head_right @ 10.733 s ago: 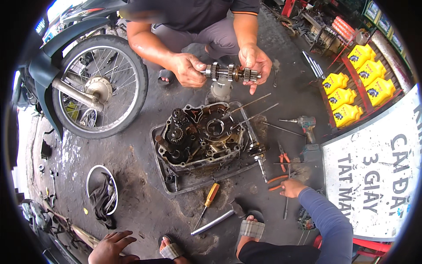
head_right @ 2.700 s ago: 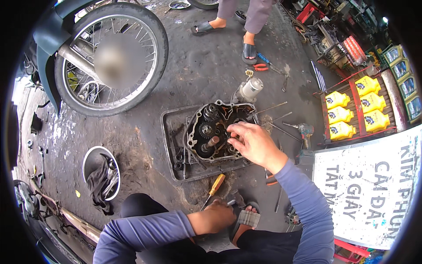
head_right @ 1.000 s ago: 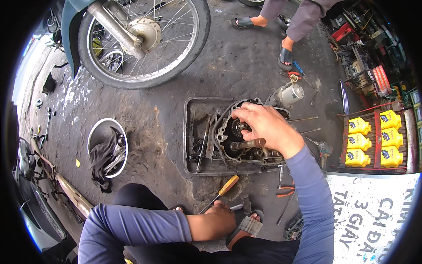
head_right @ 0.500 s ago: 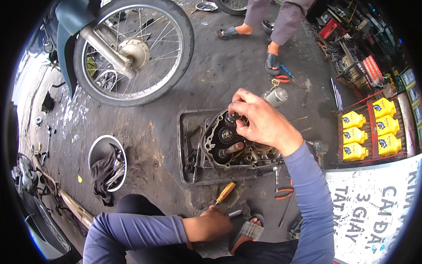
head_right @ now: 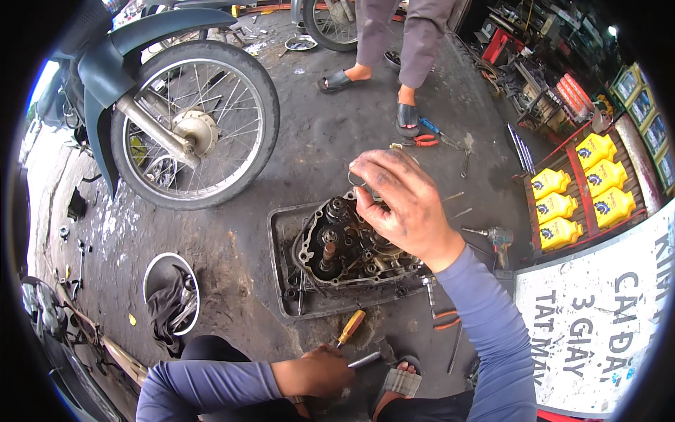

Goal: Disassembling and inspecting gears inside a motorcycle engine crankcase.

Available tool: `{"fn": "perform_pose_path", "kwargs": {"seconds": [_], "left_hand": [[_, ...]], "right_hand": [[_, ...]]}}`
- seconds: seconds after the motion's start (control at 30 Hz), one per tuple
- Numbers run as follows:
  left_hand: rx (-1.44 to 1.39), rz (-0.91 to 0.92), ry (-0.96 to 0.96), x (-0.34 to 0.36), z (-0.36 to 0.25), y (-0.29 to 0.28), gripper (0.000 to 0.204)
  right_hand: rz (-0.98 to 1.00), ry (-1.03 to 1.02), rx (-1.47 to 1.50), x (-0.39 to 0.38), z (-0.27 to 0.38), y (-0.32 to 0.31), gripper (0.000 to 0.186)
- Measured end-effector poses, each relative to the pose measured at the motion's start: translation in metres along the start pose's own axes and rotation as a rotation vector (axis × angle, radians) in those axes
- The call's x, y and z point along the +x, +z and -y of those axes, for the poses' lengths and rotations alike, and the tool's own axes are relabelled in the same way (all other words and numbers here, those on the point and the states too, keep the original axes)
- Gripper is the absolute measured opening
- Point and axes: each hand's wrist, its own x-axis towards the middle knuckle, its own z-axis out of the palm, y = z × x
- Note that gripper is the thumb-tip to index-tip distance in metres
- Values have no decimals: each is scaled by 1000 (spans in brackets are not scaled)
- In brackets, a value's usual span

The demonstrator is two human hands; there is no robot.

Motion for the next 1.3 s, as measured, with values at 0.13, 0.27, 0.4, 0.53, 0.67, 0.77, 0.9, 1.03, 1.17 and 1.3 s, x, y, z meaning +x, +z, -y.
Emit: {"fn": "perform_pose_path", "kwargs": {"seconds": [0.13, 0.27, 0.4, 0.53, 0.67, 0.77, 0.9, 1.03, 1.17, 1.3], "left_hand": [[-39, -92, -56, -15, 22, -13, 29], [-200, -62, 3, -47, 70, -41, 30], [-529, -97, -209, -81, 104, -77, 18], [-666, -765, -500, -85, 119, -93, 13], [-669, -1125, -302, -62, 127, -100, 23], [-689, -1155, -288, -47, 130, -109, 27], [-722, -1078, -134, -30, 133, -120, 29], [-339, -1111, -212, -22, 138, -128, 30], [-226, -1189, -58, -22, 142, -128, 28], [-175, -1188, -46, -21, 143, -124, 28]], "right_hand": [[20, 77, 90, -17, -4, -11, 19], [52, 153, 102, -43, -12, -24, 18], [109, 253, 179, -74, -17, -44, 16], [218, 348, 272, -115, -5, -68, 14], [291, 359, 352, -154, 4, -70, 12], [363, 426, 365, -179, -2, -70, 14], [414, 488, 386, -196, -2, -71, 19], [445, 431, 313, -162, -1, -82, 17], [73, 369, 100, -73, -12, -118, 16], [-101, 159, -94, 19, -4, -173, 14]]}}
